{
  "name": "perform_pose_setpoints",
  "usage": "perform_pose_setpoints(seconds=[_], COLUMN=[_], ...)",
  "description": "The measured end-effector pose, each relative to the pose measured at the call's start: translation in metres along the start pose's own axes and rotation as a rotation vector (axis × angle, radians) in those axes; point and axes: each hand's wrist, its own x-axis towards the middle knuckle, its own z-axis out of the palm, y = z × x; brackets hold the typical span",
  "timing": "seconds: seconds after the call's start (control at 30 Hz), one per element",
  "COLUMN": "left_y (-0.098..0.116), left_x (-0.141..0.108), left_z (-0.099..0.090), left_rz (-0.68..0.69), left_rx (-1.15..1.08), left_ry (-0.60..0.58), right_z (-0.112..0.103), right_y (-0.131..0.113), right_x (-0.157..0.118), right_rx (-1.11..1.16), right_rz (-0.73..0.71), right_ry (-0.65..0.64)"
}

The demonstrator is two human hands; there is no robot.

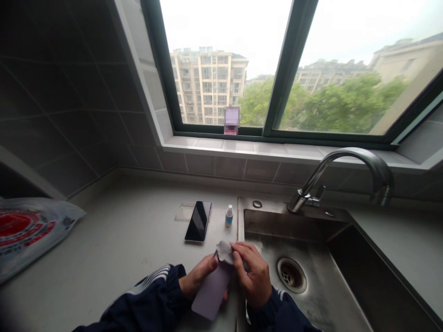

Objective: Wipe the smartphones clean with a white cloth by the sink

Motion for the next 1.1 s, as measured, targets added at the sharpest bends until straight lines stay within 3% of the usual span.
perform_pose_setpoints(seconds=[0.3, 0.57, 0.83, 1.1], left_y=[0.006, 0.001, -0.006, 0.001], left_x=[0.002, -0.002, -0.002, -0.001], left_z=[-0.007, -0.009, -0.013, -0.008], left_rz=[0.123, -0.037, -0.098, -0.006], left_rx=[-0.082, -0.064, -0.045, -0.094], left_ry=[-0.031, -0.079, -0.108, -0.132], right_z=[0.0, 0.001, 0.005, 0.004], right_y=[0.01, 0.003, 0.002, 0.002], right_x=[0.0, 0.004, 0.002, 0.006], right_rx=[0.06, 0.194, 0.285, 0.339], right_rz=[0.16, 0.205, 0.198, 0.372], right_ry=[0.015, -0.113, -0.214, -0.091])
